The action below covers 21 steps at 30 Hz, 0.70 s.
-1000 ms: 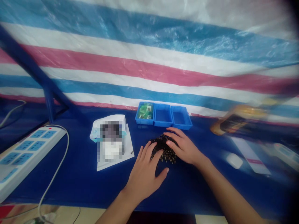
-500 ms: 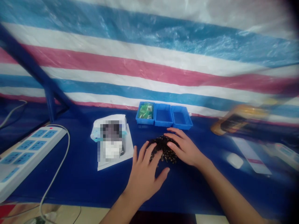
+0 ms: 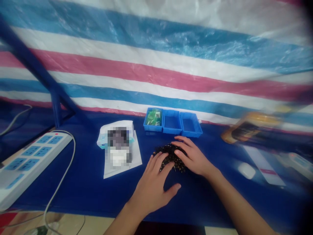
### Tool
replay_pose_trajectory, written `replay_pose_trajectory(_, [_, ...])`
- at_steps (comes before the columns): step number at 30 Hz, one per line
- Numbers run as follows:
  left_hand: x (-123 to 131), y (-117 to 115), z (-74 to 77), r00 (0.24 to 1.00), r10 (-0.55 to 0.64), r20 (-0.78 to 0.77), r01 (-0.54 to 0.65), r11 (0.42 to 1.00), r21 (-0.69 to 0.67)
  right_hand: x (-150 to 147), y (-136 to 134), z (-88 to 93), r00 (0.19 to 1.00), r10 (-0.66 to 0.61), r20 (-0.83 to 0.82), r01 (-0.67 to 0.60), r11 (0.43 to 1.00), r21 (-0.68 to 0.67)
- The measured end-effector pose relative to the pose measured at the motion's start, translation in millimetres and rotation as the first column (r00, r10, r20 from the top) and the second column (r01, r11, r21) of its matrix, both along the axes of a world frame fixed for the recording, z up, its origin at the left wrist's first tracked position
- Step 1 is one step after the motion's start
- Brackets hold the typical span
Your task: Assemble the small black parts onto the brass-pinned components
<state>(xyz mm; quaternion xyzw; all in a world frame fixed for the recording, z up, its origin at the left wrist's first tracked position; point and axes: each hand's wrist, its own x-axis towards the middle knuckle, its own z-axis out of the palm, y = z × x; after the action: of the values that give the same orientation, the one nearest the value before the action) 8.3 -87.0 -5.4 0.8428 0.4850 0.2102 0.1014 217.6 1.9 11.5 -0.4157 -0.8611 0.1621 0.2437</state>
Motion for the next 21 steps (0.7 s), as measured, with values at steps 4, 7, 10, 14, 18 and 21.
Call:
replay_pose_trajectory(4, [-4.1,4.9,3.0,0.998,0.059,0.020,-0.059,0.998,0.036,0.5,0.2,0.9,1.000,-0.007,-0.002,0.007,1.000,-0.004])
replay_pose_trajectory(7, [-13.4,30.4,15.5,0.981,0.189,0.039,-0.192,0.971,0.141,1.8,0.3,1.7,1.000,-0.016,-0.011,0.016,1.000,-0.004])
replay_pose_trajectory(10, [-22.1,70.7,30.2,0.944,0.327,-0.041,-0.307,0.919,0.248,3.0,0.5,1.0,0.999,-0.035,-0.017,0.035,0.999,-0.008])
replay_pose_trajectory(14, [-21.1,114.8,33.2,0.879,0.448,-0.162,-0.384,0.868,0.316,4.1,1.8,-0.8,0.998,-0.052,-0.022,0.052,0.999,-0.008])
replay_pose_trajectory(18, [-11.1,133.4,17.9,0.854,0.490,-0.175,-0.424,0.851,0.311,4.9,3.5,-1.4,0.998,-0.054,-0.028,0.054,0.999,0.009])
replay_pose_trajectory(21, [-8.5,139.7,8.7,0.854,0.488,-0.178,-0.435,0.859,0.271,5.2,3.6,-1.6,0.998,-0.059,-0.034,0.059,0.998,0.017])
